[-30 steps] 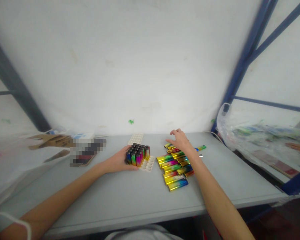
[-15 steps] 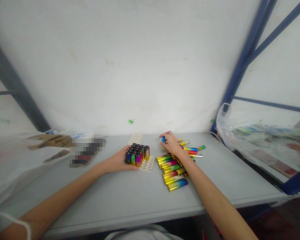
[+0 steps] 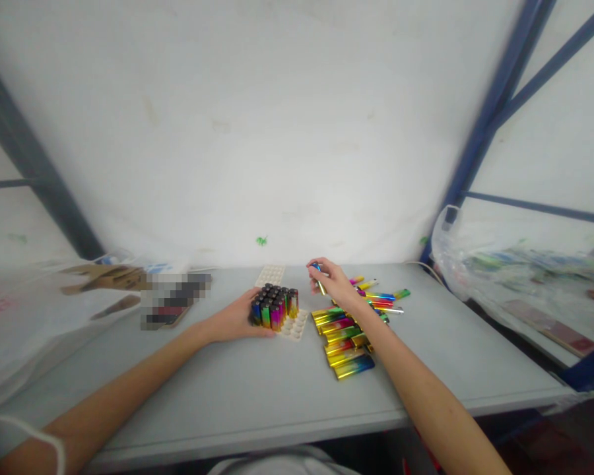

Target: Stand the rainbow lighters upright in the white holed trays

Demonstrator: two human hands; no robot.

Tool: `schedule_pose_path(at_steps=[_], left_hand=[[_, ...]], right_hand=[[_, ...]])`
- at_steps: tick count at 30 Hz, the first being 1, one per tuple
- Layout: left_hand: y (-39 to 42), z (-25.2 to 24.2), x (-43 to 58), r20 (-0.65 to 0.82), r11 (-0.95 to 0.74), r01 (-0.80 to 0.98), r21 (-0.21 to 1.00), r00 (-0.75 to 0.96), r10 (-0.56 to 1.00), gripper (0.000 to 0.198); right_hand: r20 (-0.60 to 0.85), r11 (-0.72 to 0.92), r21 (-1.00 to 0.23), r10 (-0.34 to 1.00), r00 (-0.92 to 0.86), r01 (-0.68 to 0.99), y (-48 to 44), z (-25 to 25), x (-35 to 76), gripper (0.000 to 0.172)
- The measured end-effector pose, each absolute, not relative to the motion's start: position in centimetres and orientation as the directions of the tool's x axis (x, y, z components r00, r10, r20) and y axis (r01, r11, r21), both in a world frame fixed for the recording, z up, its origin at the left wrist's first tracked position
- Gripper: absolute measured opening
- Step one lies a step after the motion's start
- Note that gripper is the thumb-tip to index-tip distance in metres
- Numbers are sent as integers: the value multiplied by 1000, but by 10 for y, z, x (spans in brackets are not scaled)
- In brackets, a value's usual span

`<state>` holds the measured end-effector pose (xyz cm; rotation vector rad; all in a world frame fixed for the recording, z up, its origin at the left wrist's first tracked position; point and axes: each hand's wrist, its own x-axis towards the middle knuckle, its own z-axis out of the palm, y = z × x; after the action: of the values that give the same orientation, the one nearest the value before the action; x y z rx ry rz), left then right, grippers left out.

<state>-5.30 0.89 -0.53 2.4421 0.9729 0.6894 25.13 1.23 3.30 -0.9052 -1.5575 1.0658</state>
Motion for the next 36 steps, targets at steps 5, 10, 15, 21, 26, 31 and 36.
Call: schedule_pose_path(at_steps=[5, 10, 15, 21, 26, 31, 36], left_hand=[[11, -7, -53, 269, -665, 523, 534, 640, 720, 98], [12, -8, -53, 262, -653, 537, 534, 629, 732, 99], [10, -6, -53, 289, -666, 516, 538, 629, 721, 97], [10, -7, -53, 285, -665, 516, 540, 632, 721, 96], [11, -6, -54, 258, -652, 532, 540, 633, 730, 98], [10, -5, -54, 256, -645, 537, 543, 626, 737, 97], [10, -6, -53, 271, -650, 530, 545, 623, 734, 99]], right_hand=[[224, 221, -975, 946, -234, -38, 5, 38, 243, 49], [82, 69, -994, 983, -167, -82, 5, 34, 232, 61], [64, 64, -998, 995, -75, -3, -2, 29, 218, 54], [111, 117, -991, 990, -90, 64, -8, 29, 210, 42], [53, 56, -997, 996, -66, 44, -6, 31, 210, 49], [107, 112, -990, 992, -68, 84, -6, 29, 213, 42], [172, 187, -972, 979, -107, 145, -2, 22, 215, 49]])
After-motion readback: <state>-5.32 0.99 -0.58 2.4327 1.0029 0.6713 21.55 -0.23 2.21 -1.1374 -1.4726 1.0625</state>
